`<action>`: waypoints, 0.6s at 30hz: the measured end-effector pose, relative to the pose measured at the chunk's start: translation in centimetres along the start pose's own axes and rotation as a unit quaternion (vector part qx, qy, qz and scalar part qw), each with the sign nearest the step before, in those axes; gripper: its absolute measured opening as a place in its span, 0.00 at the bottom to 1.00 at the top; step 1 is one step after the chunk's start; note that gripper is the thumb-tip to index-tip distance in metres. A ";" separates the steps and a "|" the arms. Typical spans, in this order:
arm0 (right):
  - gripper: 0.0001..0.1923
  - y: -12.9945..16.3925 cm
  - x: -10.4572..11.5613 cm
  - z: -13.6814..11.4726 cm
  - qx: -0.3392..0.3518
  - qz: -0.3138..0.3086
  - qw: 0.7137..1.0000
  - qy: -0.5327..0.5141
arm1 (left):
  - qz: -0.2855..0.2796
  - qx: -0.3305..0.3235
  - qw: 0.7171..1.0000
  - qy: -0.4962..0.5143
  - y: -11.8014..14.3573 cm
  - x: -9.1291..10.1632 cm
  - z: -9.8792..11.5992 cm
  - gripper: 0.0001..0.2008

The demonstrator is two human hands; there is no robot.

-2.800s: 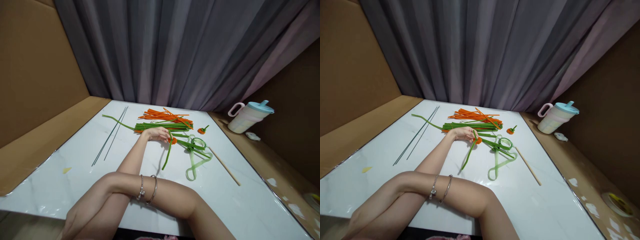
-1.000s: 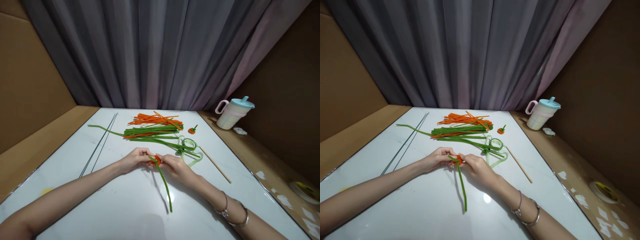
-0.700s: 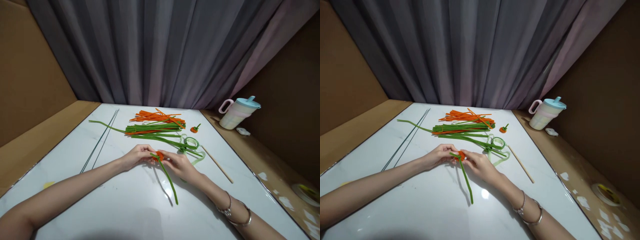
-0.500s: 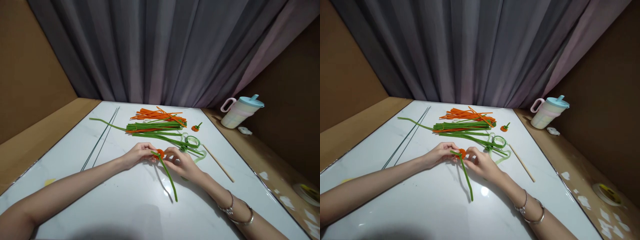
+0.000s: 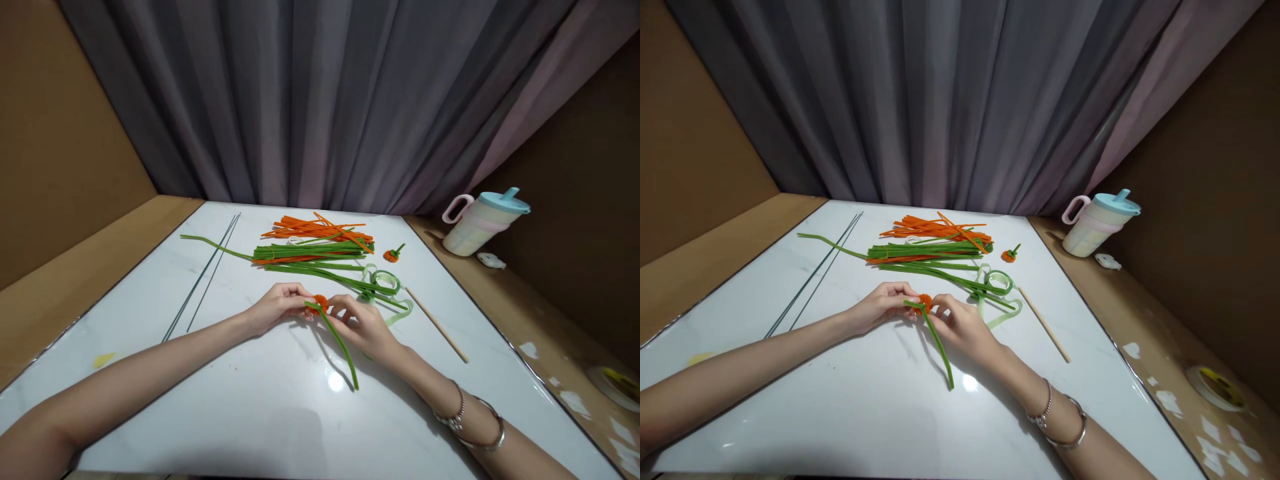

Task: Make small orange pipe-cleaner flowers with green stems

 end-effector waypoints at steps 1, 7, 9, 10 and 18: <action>0.09 0.0 0.0 0.1 -0.003 0.005 1.000 0.001 | 0.006 0.002 1.000 -0.001 0.0 0.0 0.0 0.10; 0.11 0.1 -0.2 0.2 -0.015 0.012 1.000 -0.022 | 0.027 -0.003 1.000 -0.011 0.0 0.3 -0.2 0.10; 0.11 0.1 -0.3 0.2 -0.022 0.014 0.999 -0.032 | 0.027 -0.006 1.000 -0.012 0.0 0.3 -0.4 0.10; 0.11 0.0 -0.3 0.2 -0.024 0.014 0.999 -0.034 | 0.028 -0.007 1.000 -0.012 0.0 0.3 -0.4 0.10; 0.10 0.0 -0.1 0.0 -0.014 0.021 0.999 -0.028 | 0.028 0.002 1.000 -0.002 0.1 0.0 -0.1 0.12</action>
Point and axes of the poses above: each hand's wrist, its own y-axis away from the middle knuckle, its own x-axis out of the back of the hand, z = x × y, the point moved 3 cm from there along -y, towards the middle knuckle, and after that the axes turned 14 degrees about -z, right-handed, at the moved point
